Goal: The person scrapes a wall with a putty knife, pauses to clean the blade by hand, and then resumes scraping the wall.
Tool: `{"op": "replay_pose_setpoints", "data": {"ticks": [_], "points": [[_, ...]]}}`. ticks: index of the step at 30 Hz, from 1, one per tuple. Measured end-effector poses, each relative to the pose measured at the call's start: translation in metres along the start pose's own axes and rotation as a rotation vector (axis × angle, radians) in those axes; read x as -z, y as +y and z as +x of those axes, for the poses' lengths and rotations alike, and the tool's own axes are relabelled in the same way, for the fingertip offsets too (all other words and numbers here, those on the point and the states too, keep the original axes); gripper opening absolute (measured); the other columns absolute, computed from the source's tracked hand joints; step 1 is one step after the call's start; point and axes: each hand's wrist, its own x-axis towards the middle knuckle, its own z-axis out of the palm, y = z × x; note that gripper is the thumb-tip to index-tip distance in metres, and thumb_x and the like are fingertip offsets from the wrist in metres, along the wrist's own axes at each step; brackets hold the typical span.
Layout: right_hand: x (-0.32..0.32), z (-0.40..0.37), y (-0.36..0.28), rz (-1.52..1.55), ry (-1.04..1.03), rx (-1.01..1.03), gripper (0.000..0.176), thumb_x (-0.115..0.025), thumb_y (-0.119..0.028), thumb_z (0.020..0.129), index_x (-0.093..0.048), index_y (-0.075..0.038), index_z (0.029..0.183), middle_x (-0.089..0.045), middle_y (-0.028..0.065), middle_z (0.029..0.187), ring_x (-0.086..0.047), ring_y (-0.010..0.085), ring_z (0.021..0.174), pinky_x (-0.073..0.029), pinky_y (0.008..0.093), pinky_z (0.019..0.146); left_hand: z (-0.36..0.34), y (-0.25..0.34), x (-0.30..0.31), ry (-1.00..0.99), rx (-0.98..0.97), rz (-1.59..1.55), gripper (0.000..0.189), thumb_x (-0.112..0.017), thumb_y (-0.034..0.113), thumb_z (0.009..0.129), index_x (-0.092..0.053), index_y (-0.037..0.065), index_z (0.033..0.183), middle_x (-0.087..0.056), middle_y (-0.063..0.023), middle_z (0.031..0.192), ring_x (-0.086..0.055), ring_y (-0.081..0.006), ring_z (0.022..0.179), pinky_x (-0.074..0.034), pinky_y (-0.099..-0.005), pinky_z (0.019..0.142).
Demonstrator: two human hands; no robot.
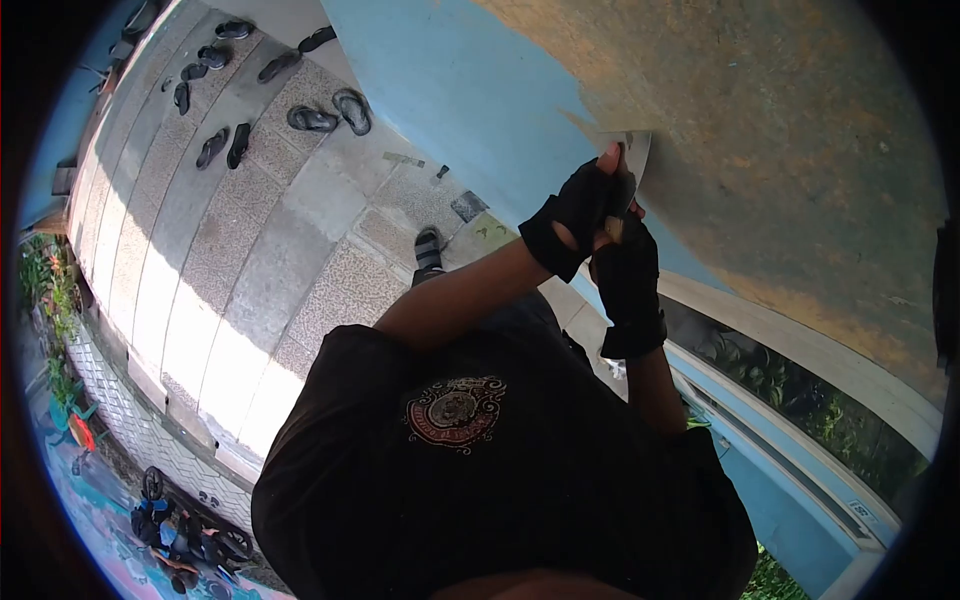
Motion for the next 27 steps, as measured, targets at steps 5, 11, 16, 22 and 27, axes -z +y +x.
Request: {"op": "replay_pose_setpoints", "data": {"ticks": [5, 11, 16, 22, 27], "points": [[0.006, 0.009, -0.009, -0.024, -0.083, 0.035, 0.013, -0.058, -0.009, 0.095, -0.063, -0.002, 0.104, -0.061, 0.0015, 0.073, -0.056, 0.0098, 0.06, -0.045, 0.0285, 0.056, 0.007, 0.001, 0.001, 0.036, -0.033, -0.026, 0.057, -0.049, 0.063, 0.099, -0.057, 0.01, 0.079, -0.059, -0.0073, 0.068, -0.063, -0.0227, 0.071, -0.051, -0.0351, 0.07], [0.013, 0.013, -0.02, -0.112, -0.129, -0.004, 0.021, -0.059, -0.011, 0.095, -0.063, -0.001, 0.113, -0.067, 0.0079, 0.087, -0.065, 0.0164, 0.077, -0.051, 0.0324, 0.069, 0.01, -0.001, -0.003, 0.026, -0.068, -0.029, 0.055, -0.05, 0.064, 0.098, -0.055, 0.012, 0.079, -0.055, -0.0059, 0.066, -0.061, -0.0221, 0.07, -0.049, -0.0337, 0.068], [0.016, 0.009, -0.013, -0.128, -0.079, 0.163, 0.017, -0.061, -0.014, 0.093, -0.061, 0.0, 0.103, -0.067, 0.0172, 0.081, -0.068, 0.0337, 0.073, -0.052, 0.0415, 0.065, 0.011, -0.008, -0.007, 0.001, -0.113, -0.042, 0.054, -0.049, 0.061, 0.1, -0.055, 0.011, 0.08, -0.053, -0.006, 0.062, -0.06, -0.0216, 0.067, -0.049, -0.0342, 0.065], [0.006, 0.011, -0.026, -0.041, -0.113, 0.01, 0.015, -0.06, -0.014, 0.094, -0.061, -0.001, 0.102, -0.066, 0.0169, 0.082, -0.068, 0.033, 0.076, -0.051, 0.0412, 0.066, 0.004, 0.007, -0.004, -0.046, -0.008, -0.039, 0.066, -0.046, 0.065, 0.099, -0.052, 0.009, 0.063, -0.054, -0.0068, 0.06, -0.06, -0.0204, 0.064, -0.049, -0.0319, 0.062], [0.004, 0.008, -0.035, -0.111, -0.036, 0.1, 0.016, -0.06, -0.014, 0.095, -0.062, 0.0, 0.102, -0.067, 0.016, 0.084, -0.068, 0.0305, 0.077, -0.051, 0.0407, 0.067, 0.001, 0.012, -0.016, 0.024, -0.003, -0.073, 0.066, -0.046, 0.065, 0.099, -0.053, 0.01, 0.064, -0.053, -0.0067, 0.059, -0.06, -0.02, 0.065, -0.049, -0.032, 0.065]]}}
